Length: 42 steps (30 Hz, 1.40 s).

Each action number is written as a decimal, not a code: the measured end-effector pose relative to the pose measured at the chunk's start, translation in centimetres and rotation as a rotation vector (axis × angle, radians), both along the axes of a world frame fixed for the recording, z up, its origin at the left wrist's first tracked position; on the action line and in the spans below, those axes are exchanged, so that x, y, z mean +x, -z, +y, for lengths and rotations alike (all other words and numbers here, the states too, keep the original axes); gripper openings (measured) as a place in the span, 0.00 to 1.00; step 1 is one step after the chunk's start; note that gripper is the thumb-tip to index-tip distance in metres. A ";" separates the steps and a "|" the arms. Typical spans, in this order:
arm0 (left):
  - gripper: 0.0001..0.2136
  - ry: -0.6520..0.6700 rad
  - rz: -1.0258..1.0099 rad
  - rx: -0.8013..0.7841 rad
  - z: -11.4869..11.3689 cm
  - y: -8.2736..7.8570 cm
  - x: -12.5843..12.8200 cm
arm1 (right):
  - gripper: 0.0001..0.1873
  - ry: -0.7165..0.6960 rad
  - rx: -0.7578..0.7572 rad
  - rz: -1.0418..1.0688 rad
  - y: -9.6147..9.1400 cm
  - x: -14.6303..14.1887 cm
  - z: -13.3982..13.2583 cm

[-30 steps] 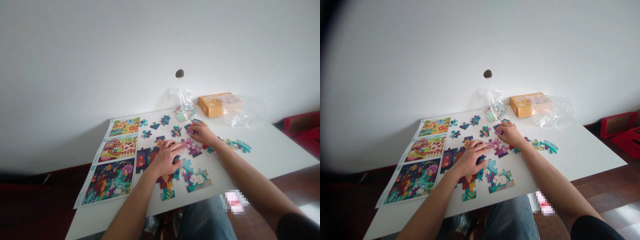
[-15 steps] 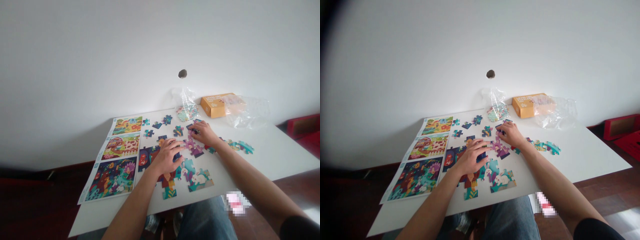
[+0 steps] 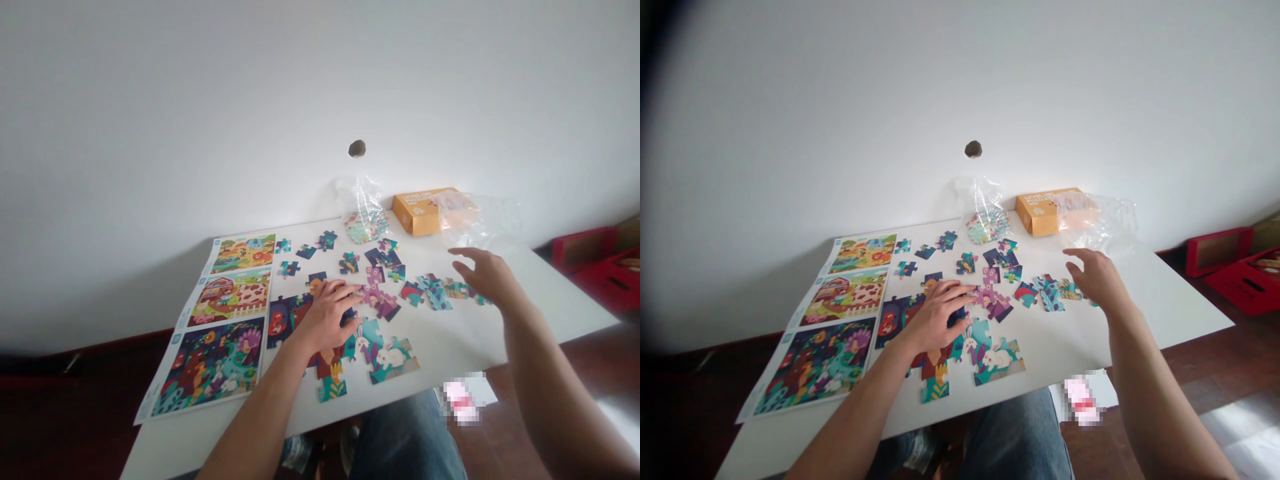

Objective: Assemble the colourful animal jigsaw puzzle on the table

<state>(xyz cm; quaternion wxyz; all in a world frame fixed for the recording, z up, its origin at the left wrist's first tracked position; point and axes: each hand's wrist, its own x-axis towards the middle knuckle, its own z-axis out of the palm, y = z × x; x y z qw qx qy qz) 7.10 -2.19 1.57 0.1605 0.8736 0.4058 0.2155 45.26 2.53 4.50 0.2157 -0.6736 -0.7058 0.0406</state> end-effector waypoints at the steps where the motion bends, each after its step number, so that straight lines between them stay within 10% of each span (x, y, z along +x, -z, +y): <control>1: 0.17 -0.003 0.003 -0.002 0.0 0.0 0.0 | 0.24 -0.022 -0.017 -0.035 0.8 0.8 -1.1; 6: 0.17 -0.011 0.006 0.001 0.0 -0.1 0.1 | 0.31 -0.138 -0.136 -0.159 5.0 0.8 -6.3; 12: 0.18 -0.017 0.004 -0.003 -0.1 -0.1 0.1 | 0.29 -0.178 -0.150 -0.226 5.7 0.1 -8.2; 21: 0.18 -0.024 0.006 -0.008 -0.1 -0.1 0.1 | 0.27 -0.193 -0.235 -0.242 4.7 0.3 -3.2; 28: 0.18 -0.019 0.013 -0.018 -0.1 -0.1 -0.1 | 0.30 -0.444 -0.084 -0.096 3.6 -6.7 1.2; 42: 0.15 -0.006 -0.043 -0.005 -0.4 -0.3 0.0 | 0.24 -0.258 0.076 -0.076 5.2 -8.6 1.7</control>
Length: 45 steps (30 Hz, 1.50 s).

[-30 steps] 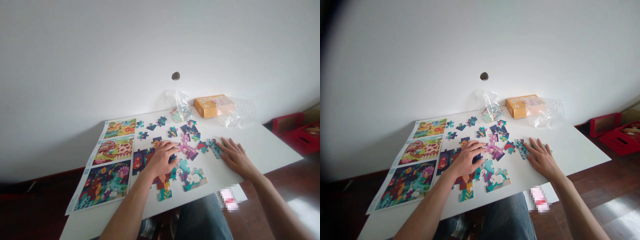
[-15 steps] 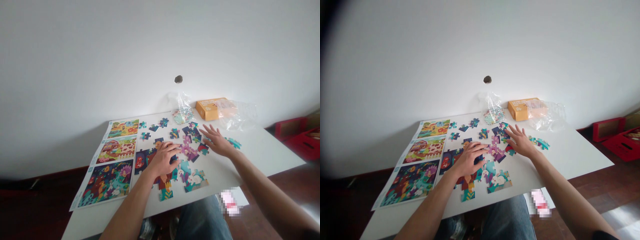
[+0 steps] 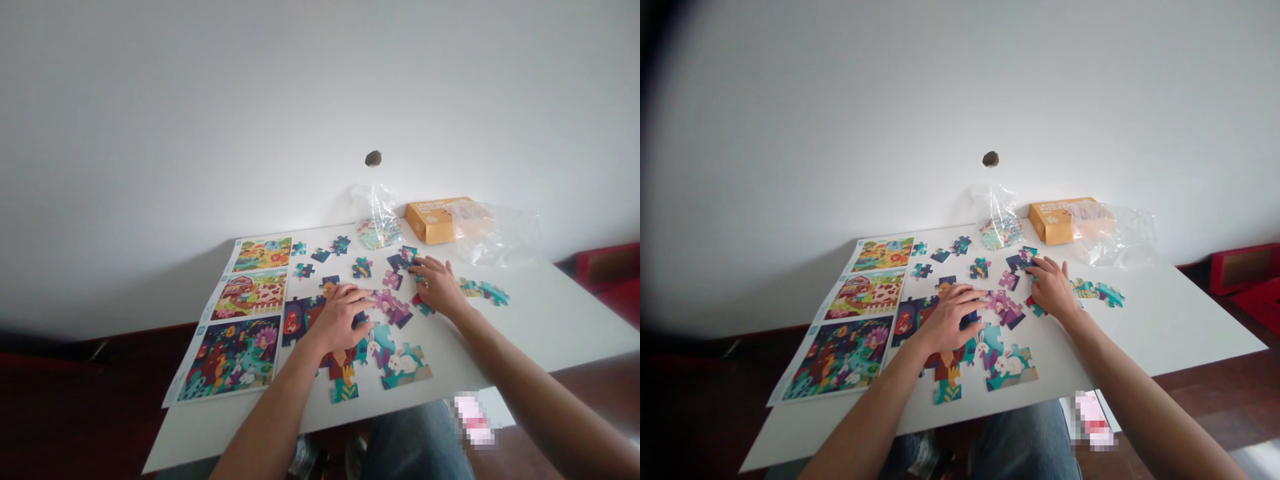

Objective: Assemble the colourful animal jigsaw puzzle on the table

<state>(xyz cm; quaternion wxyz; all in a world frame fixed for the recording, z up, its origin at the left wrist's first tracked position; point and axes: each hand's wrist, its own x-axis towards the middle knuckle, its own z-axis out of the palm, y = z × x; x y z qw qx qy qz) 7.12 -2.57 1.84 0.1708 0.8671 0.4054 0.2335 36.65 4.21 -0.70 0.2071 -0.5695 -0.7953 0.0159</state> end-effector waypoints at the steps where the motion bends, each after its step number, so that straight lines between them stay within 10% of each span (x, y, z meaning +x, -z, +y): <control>1: 0.15 -0.007 -0.012 0.015 0.1 0.1 0.1 | 0.22 -0.032 0.006 -0.002 -0.4 -0.7 0.2; 7: 0.14 -0.466 -0.112 0.212 1.5 1.1 -1.1 | 0.22 -0.427 -0.014 0.024 -3.3 -9.5 3.5; 13: 0.19 -0.946 0.187 0.109 2.0 1.8 -4.0 | 0.27 -0.560 -0.141 -0.074 -1.9 -17.8 6.7; 25: 0.17 -0.881 0.196 0.028 1.9 1.2 -3.7 | 0.24 -0.399 -0.042 0.123 -0.6 -17.2 7.7; 30: 0.20 -0.898 0.235 0.023 1.8 1.4 -3.8 | 0.27 -0.547 -0.028 0.148 -0.5 -17.4 7.6; 36: 0.20 -0.888 0.259 0.047 1.6 1.3 -3.7 | 0.15 -0.238 0.046 0.059 -1.2 -17.0 7.3; 45: 0.19 -0.876 0.261 0.046 1.6 1.3 -3.7 | 0.12 -0.258 -0.001 0.024 -1.5 -17.0 6.8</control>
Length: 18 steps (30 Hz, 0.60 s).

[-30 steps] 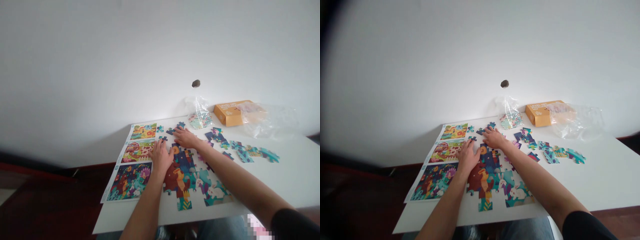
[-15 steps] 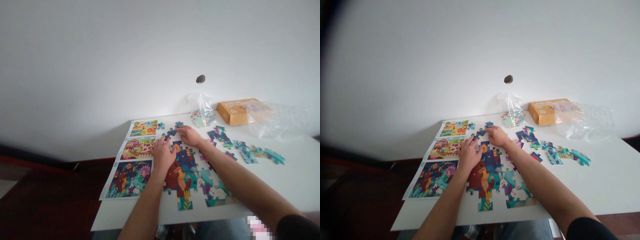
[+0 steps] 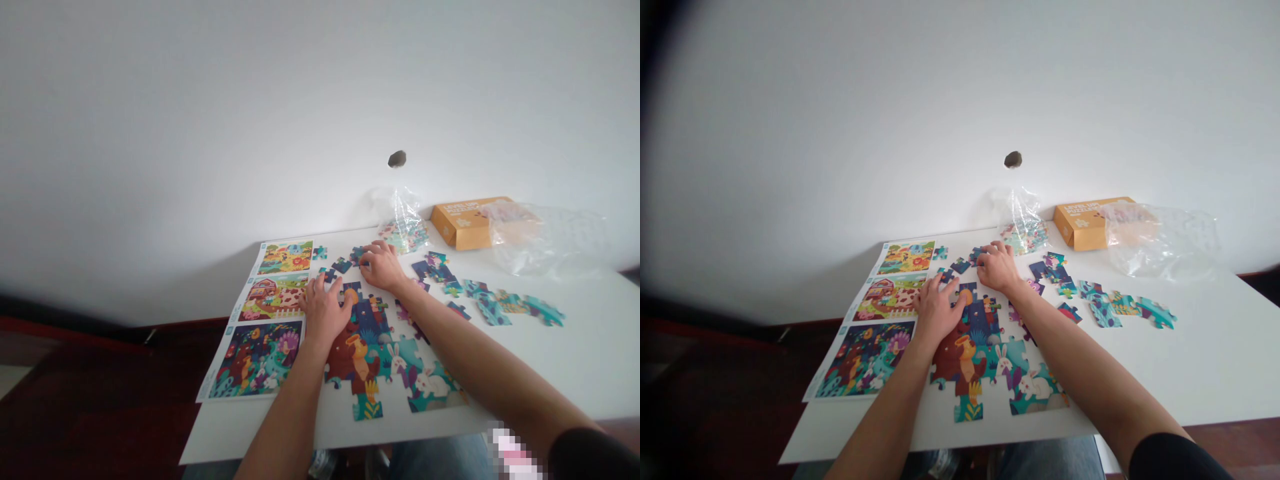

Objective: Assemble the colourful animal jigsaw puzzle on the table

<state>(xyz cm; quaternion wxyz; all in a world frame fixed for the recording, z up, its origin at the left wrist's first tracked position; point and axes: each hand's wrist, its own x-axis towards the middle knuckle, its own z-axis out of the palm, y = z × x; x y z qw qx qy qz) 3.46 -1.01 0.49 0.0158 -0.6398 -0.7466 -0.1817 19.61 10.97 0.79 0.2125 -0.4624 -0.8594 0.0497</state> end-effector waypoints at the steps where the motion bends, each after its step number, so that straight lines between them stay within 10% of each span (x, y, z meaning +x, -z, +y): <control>1: 0.19 0.001 0.003 0.003 0.0 0.0 0.0 | 0.15 0.014 0.006 -0.009 0.1 0.0 0.0; 18: 0.19 -0.005 -0.008 0.011 0.0 0.2 -0.1 | 0.13 0.020 0.012 0.026 0.1 0.2 0.5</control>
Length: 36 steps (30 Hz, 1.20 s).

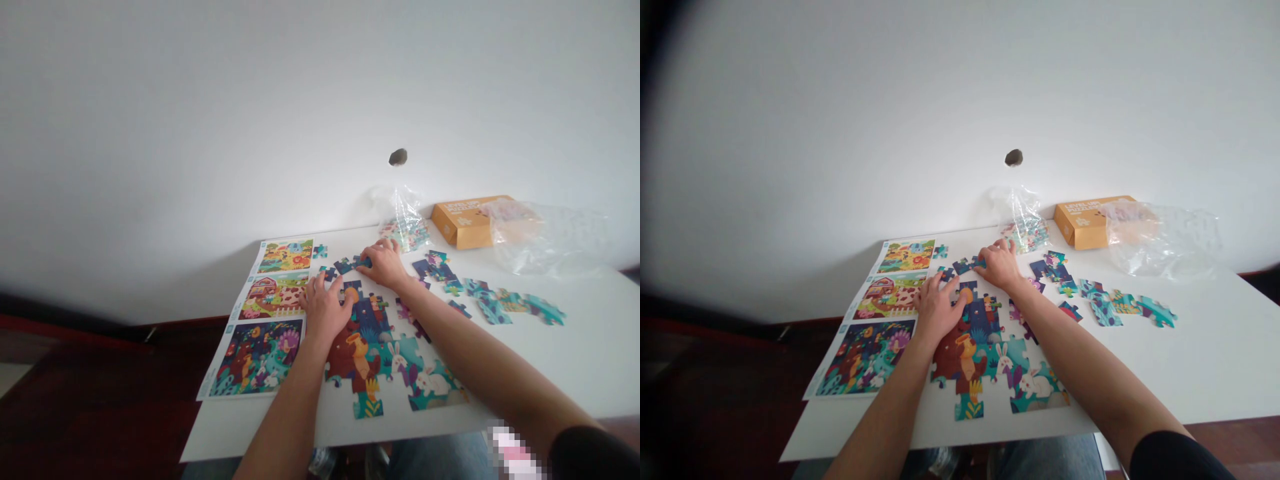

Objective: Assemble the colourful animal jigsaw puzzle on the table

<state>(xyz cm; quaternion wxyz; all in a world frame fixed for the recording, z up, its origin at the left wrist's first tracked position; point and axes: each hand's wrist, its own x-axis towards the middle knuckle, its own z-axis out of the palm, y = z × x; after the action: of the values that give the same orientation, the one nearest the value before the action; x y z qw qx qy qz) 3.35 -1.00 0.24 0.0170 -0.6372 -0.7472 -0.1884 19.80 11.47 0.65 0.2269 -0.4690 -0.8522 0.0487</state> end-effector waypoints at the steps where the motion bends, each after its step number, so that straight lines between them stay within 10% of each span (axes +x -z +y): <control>1: 0.19 0.002 0.002 0.000 0.0 0.0 0.0 | 0.14 0.002 -0.009 0.010 0.0 0.0 0.1; 15: 0.19 -0.009 0.001 -0.020 0.1 -0.2 0.1 | 0.09 -0.152 -0.160 0.377 0.2 -0.1 0.5; 25: 0.20 -0.044 0.044 -0.047 0.1 -0.2 0.3 | 0.11 0.058 0.049 0.679 0.7 0.6 1.4; 36: 0.20 -0.047 0.037 -0.049 0.2 -0.3 0.2 | 0.12 0.022 -0.150 0.286 -0.5 0.2 0.2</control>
<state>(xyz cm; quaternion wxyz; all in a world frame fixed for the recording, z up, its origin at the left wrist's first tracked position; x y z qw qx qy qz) 3.57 -0.84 0.53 0.0195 -0.6231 -0.7658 -0.1578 20.02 11.69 1.12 0.3108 -0.4820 -0.8001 0.1758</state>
